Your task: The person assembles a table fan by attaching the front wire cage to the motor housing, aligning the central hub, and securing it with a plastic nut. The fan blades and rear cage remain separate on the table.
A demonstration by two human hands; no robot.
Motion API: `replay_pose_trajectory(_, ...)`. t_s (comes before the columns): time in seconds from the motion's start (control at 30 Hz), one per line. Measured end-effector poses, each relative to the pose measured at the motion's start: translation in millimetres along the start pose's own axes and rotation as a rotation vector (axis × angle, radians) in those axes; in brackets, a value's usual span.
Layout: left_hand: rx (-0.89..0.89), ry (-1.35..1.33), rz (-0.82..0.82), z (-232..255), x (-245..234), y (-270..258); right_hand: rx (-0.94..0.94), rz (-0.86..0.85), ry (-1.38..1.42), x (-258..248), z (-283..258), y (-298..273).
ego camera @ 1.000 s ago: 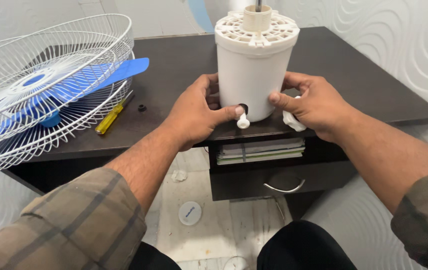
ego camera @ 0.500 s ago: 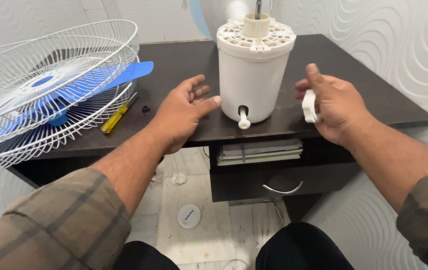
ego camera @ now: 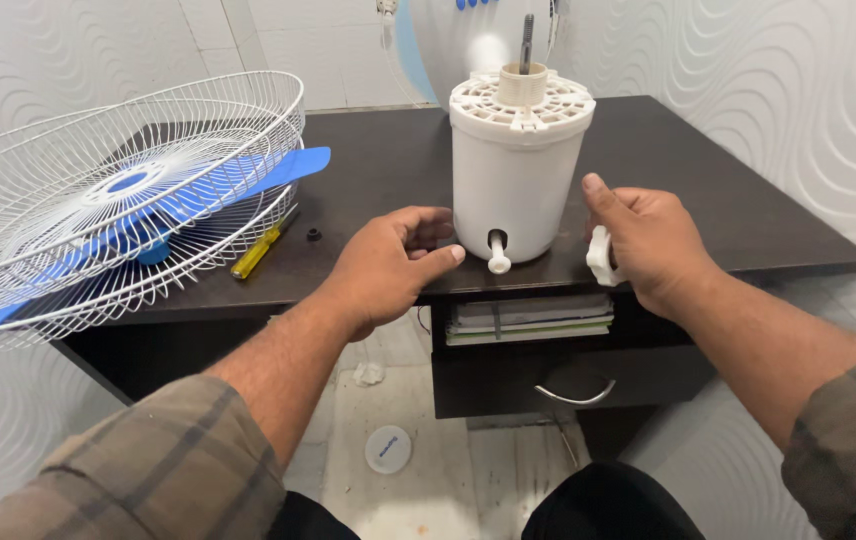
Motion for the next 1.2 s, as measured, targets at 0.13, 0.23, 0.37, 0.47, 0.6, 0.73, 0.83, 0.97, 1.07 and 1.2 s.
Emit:
replay_pose_trajectory(0.13, -0.033, 0.019, -0.034, 4.0, -5.1, -4.4, 0.039, -0.021, 0.239, -2.9, -5.4, 3.4)
replay_pose_trajectory(0.23, -0.054, 0.116, -0.047, 1.4, -10.4, -10.9, 0.068, -0.083, 0.192, -4.8, -10.0, -1.1)
replay_pose_trajectory(0.37, -0.032, 0.134, -0.065, 0.7, -12.6, -21.6, 0.003, -0.192, -0.194, 5.2, -23.4, -11.4)
replay_pose_trajectory(0.47, 0.003, 0.171, -0.065, 3.4, -12.8, -29.7, 0.000, -0.250, -0.395, 16.5, -34.3, -19.7)
replay_pose_trajectory(0.6, 0.074, 0.385, 0.000, 12.3, -20.3, -42.0, -0.129, -0.327, -0.598, 26.1, -55.0, -22.7)
replay_pose_trajectory(0.73, 0.184, 0.592, 0.081, 27.4, -35.5, -54.6, -0.234, -0.351, -0.737, 25.6, -73.6, -18.3)
replay_pose_trajectory(0.83, 0.217, 0.622, 0.127, 38.6, -47.2, -62.7, -0.265, -0.375, -0.827, 22.9, -84.8, -16.1)
replay_pose_trajectory(0.97, 0.223, 0.693, 0.156, 46.2, -58.2, -73.4, -0.354, -0.444, -0.916, 28.5, -97.4, -16.9)
replay_pose_trajectory(1.07, 0.224, 0.689, 0.181, 48.5, -64.0, -79.4, -0.365, -0.455, -0.909, 37.6, -104.5, -21.6)
replay_pose_trajectory(1.2, 0.252, 0.692, 0.239, 49.9, -71.5, -88.3, -0.367, -0.498, -0.904, 58.6, -116.4, -32.6)
Point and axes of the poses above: each hand's wrist, its own y-axis towards the middle knuckle, its own x-axis out of the palm, z = x × y, the point moved 4 cm from there along y, towards the middle knuckle, and after that the axes turned 15 degrees about -x, right-handed, at the moved point
